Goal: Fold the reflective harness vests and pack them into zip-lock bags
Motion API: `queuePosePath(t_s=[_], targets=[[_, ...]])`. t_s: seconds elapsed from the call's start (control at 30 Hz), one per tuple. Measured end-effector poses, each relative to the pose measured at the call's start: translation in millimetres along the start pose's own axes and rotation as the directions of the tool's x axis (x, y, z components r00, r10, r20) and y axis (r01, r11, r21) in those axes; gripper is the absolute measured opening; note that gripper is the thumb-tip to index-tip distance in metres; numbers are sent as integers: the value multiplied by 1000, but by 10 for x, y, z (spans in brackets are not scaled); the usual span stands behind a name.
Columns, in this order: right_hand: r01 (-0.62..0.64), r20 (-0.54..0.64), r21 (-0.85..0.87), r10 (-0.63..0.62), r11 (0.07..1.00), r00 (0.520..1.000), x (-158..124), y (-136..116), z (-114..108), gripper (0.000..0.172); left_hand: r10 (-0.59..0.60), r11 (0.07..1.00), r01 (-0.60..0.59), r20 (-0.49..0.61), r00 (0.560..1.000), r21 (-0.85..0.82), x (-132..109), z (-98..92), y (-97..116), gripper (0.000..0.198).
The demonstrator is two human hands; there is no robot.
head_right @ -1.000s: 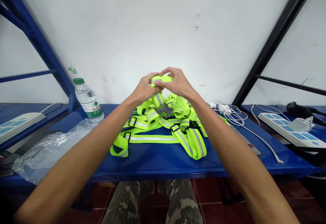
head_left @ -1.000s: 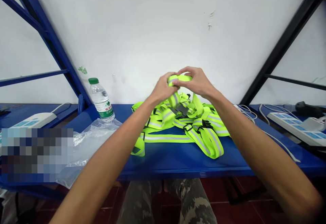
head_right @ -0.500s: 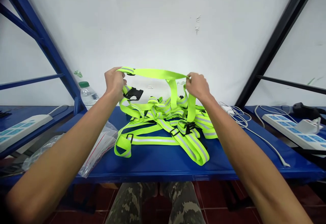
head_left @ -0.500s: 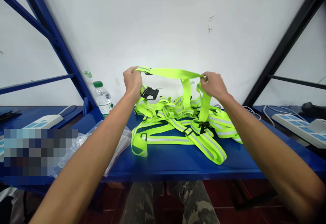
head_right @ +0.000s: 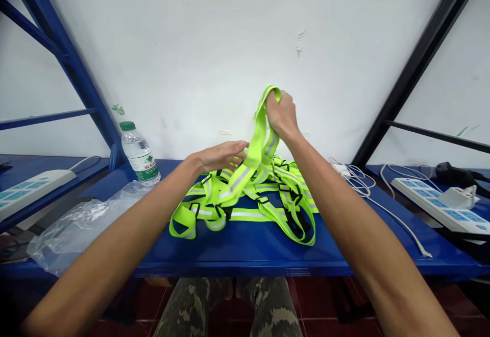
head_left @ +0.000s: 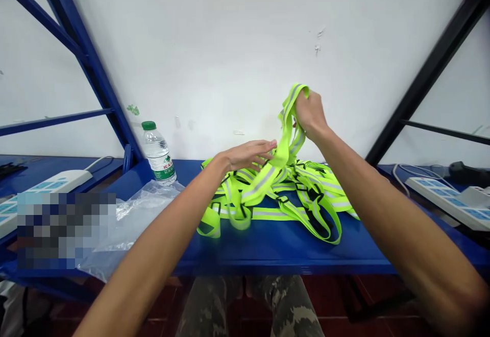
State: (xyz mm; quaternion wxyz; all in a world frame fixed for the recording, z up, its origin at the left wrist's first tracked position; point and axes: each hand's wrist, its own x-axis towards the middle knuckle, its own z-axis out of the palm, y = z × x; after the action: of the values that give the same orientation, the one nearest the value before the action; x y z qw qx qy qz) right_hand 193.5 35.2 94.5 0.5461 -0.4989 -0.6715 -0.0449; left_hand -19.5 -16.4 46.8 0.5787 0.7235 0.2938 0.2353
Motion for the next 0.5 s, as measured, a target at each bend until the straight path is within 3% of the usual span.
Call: queuePosePath(t_s=[0.1, 0.2, 0.33, 0.4, 0.43, 0.5], targets=[[-23, 60, 45, 20, 999, 998, -156, -285, 11, 36, 122, 992, -120, -143, 982, 22, 155, 189, 54, 53], [10, 191, 43, -18, 999, 981, -249, -460, -111, 33, 203, 978, -203, -362, 910, 38, 260, 182, 130, 32], [0, 393, 9, -3, 1000, 920, -297, -394, -326, 39, 220, 959, -284, -581, 784, -19, 289, -138, 147, 28], [-42, 496, -48, 60, 998, 866, -314, -239, -380, 39, 287, 953, -284, -632, 720, 109, 241, -342, 105, 31], [-73, 500, -95, 111, 993, 859, -324, -142, -388, 35, 332, 943, -243, -661, 672, 227, 202, -435, 76, 31], [-153, 379, -190, 216, 970, 900, -343, 66, -378, 26, 413, 886, -78, -701, 581, 457, 108, -583, 11, 25]])
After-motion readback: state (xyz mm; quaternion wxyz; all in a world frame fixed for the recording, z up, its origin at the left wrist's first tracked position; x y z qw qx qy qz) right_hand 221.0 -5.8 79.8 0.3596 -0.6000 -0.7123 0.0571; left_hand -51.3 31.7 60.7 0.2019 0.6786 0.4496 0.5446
